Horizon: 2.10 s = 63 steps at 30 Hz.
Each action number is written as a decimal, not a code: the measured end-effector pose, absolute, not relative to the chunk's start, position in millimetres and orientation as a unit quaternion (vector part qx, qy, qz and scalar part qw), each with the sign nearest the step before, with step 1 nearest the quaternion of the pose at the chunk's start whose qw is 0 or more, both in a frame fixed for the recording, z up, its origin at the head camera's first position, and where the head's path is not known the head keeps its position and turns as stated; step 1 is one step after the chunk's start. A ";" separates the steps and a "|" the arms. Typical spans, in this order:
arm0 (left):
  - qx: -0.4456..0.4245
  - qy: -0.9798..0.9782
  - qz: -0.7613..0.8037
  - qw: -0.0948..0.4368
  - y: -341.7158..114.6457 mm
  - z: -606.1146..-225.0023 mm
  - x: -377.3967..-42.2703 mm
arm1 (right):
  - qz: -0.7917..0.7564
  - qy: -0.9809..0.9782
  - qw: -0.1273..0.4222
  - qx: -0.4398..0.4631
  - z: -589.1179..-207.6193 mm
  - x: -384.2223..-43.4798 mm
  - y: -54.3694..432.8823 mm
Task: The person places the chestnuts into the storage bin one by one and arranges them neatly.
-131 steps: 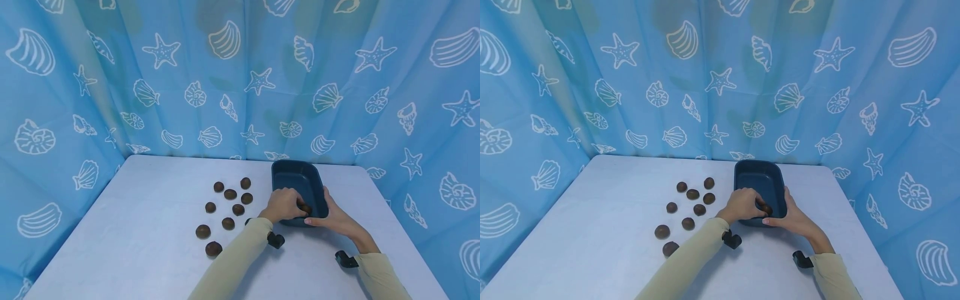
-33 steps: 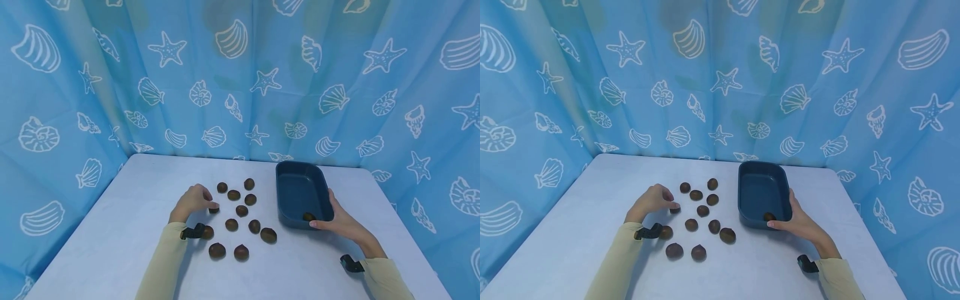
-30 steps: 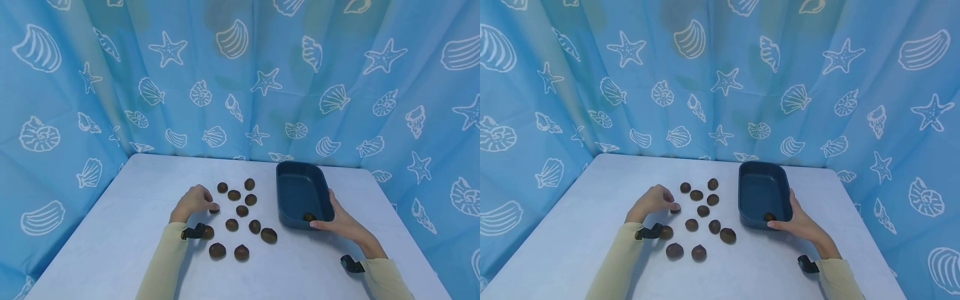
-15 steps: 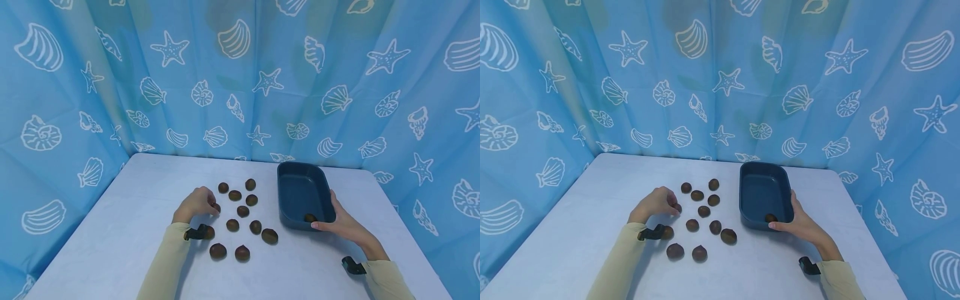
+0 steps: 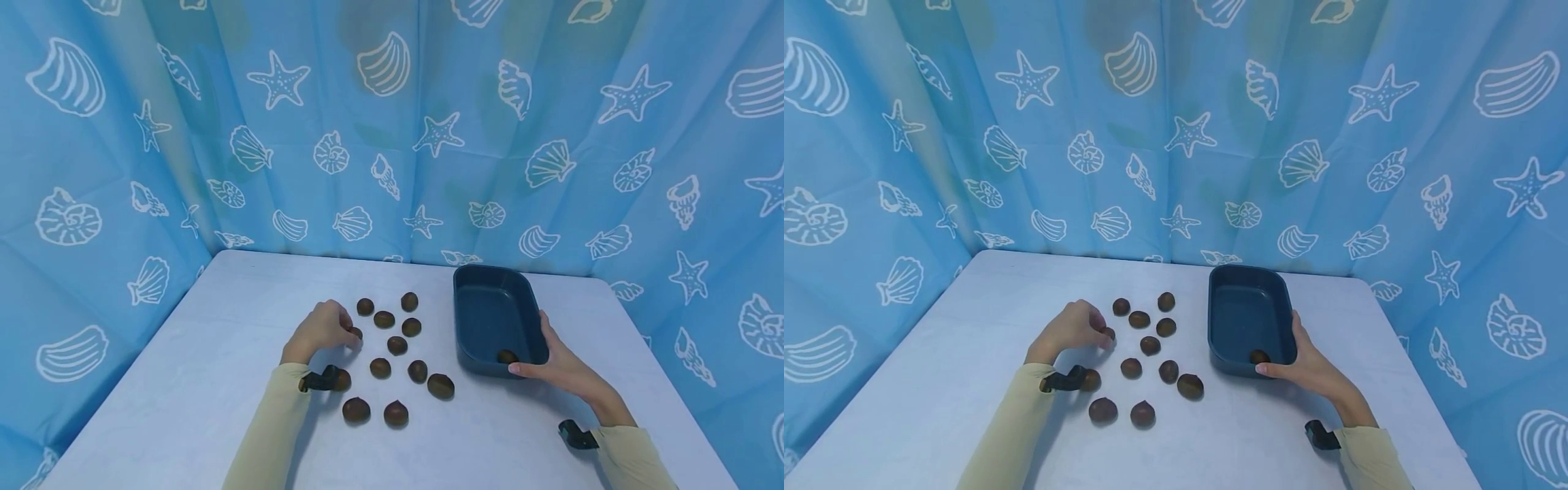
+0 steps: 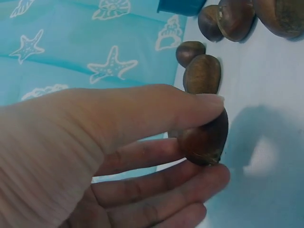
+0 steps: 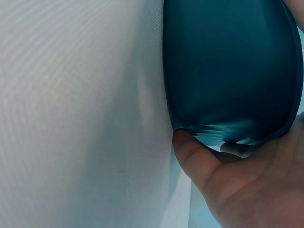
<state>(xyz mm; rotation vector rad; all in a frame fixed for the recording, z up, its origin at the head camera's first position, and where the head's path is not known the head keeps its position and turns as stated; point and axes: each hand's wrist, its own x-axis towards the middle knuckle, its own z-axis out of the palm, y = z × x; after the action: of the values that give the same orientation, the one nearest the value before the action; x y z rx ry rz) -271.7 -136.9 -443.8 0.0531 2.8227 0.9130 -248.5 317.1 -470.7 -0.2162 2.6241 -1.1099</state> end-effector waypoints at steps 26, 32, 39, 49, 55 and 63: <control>0.066 0.903 0.424 -0.022 -121.0 -430.9 -270.1 | -0.377 0.912 0.148 -0.066 -468.9 -247.0 316.2; 0.090 0.876 0.472 -0.047 -111.9 -427.2 -267.1 | -0.384 0.910 0.139 -0.072 -469.5 -245.7 315.6; 0.102 0.855 0.506 -0.057 -98.8 -425.1 -262.1 | -0.389 0.907 0.138 -0.078 -471.8 -247.4 315.9; 0.142 0.858 0.492 -0.048 -68.5 -413.0 -262.2 | -0.389 0.908 0.138 -0.075 -472.2 -247.7 317.6; 0.160 0.854 0.493 -0.032 -47.5 -410.7 -267.3 | -0.386 0.909 0.140 -0.074 -472.4 -248.4 318.7; 0.182 0.861 0.474 -0.023 -19.3 -409.7 -270.3 | -0.390 0.907 0.138 -0.079 -473.2 -249.0 319.5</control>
<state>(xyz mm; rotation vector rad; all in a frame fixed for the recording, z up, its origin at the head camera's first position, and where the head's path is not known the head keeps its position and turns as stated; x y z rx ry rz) -270.3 -19.3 -409.7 0.5807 2.7467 1.5098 -249.0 319.5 -473.2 -0.2274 2.6244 -1.1272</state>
